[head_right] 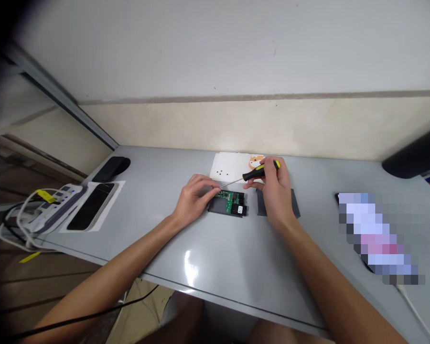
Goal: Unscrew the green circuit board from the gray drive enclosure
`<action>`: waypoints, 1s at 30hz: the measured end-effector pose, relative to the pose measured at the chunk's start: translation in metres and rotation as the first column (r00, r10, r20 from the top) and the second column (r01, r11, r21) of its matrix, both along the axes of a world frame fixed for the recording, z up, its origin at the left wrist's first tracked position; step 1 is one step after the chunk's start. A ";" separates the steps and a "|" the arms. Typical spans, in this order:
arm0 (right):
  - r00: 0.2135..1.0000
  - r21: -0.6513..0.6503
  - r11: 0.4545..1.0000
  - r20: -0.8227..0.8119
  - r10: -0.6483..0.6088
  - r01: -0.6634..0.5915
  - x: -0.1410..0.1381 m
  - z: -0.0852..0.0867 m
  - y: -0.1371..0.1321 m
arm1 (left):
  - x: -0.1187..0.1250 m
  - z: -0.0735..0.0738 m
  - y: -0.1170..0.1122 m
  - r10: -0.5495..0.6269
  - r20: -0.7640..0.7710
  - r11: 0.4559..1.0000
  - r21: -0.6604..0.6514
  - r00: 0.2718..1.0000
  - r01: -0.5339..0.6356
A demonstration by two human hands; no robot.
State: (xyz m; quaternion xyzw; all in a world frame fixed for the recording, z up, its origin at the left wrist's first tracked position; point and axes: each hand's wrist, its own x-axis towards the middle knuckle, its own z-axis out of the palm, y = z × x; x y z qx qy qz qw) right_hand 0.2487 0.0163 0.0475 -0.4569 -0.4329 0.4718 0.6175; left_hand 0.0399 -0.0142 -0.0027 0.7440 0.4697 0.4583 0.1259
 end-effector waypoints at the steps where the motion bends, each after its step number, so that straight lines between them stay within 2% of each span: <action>1: 1.000 0.031 0.999 0.015 0.015 -0.015 0.000 0.000 -0.001 | 0.000 0.000 0.000 -0.004 -0.009 1.000 -0.003 1.000 0.004; 5: 0.992 0.147 0.985 0.102 0.075 -0.089 0.002 0.003 -0.005 | -0.001 0.001 0.001 0.001 -0.017 0.999 -0.039 1.000 -0.002; 9: 0.982 0.178 0.978 0.169 0.079 -0.110 0.001 0.007 -0.009 | 0.000 0.002 0.002 -0.009 0.010 0.997 -0.082 1.000 0.010; 13: 0.984 0.180 0.981 0.171 0.045 -0.076 -0.001 0.008 -0.010 | 0.001 0.003 0.002 -0.019 -0.004 0.994 -0.107 1.000 0.018; 19: 0.982 0.169 0.982 0.180 0.049 -0.080 -0.001 0.003 -0.007 | 0.001 0.006 0.002 0.085 -0.016 0.981 -0.175 0.996 -0.087; 30: 0.973 0.149 0.981 0.210 0.095 -0.128 -0.003 -0.002 -0.007 | 0.003 0.004 0.001 0.033 -0.176 0.979 -0.193 0.984 -0.067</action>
